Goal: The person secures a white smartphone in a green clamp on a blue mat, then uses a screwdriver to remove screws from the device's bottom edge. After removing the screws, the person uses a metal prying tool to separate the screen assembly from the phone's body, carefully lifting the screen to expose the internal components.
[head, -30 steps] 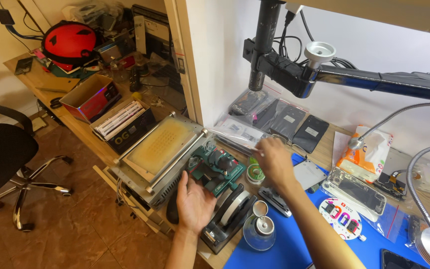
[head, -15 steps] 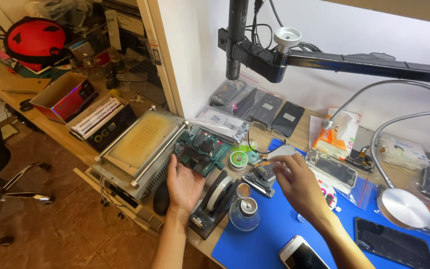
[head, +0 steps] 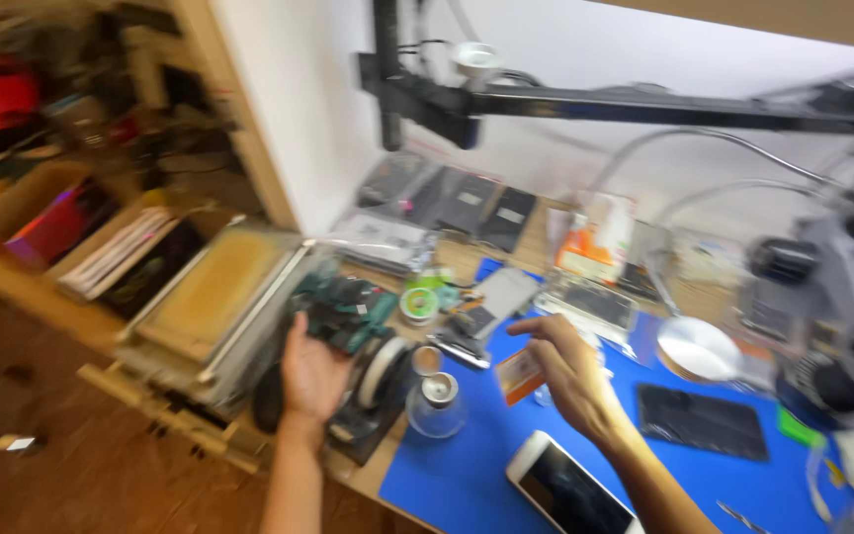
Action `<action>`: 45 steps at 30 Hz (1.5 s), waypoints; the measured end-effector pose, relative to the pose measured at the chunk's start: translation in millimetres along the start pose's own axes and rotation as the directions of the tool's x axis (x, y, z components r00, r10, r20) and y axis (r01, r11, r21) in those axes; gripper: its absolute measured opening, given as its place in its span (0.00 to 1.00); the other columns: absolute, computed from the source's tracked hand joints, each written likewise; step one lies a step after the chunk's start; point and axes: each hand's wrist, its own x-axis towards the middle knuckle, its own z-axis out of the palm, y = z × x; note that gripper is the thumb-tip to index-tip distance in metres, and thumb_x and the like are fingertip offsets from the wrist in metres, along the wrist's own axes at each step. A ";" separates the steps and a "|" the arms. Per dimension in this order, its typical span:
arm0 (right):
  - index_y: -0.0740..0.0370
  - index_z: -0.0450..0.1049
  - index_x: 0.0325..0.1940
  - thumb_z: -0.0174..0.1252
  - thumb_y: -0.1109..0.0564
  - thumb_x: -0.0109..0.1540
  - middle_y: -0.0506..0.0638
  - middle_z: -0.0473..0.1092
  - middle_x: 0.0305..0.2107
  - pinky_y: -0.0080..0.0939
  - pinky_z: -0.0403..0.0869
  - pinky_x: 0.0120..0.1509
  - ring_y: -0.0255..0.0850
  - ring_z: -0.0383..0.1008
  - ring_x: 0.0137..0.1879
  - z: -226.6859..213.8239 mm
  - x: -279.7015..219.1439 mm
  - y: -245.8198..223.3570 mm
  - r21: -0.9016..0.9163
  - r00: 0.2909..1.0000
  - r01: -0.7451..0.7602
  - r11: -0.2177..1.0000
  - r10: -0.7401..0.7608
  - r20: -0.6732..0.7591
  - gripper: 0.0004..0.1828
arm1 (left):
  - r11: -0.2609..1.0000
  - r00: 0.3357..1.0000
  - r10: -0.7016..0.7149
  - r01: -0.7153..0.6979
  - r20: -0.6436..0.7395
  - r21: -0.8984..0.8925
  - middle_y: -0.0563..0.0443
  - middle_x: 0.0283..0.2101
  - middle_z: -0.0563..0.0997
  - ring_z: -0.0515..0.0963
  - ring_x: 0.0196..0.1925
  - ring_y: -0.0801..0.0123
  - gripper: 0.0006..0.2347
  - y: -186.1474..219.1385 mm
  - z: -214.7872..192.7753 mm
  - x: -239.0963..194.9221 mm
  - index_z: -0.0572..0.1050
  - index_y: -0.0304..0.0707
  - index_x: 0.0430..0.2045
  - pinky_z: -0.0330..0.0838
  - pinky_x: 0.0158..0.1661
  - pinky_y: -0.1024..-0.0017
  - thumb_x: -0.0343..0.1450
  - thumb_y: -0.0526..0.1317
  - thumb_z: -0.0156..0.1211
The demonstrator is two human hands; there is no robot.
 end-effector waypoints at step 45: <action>0.61 0.61 0.75 0.76 0.33 0.54 0.56 0.68 0.58 0.51 0.70 0.63 0.51 0.68 0.61 -30.4 -176.3 170.8 -0.489 0.955 0.284 0.825 -0.291 0.063 0.54 | -0.306 0.935 -0.345 -0.197 0.084 0.931 0.50 0.61 0.78 0.71 0.62 0.57 0.22 -179.8 75.9 -134.4 0.69 0.42 0.64 0.67 0.59 0.57 0.77 0.52 0.48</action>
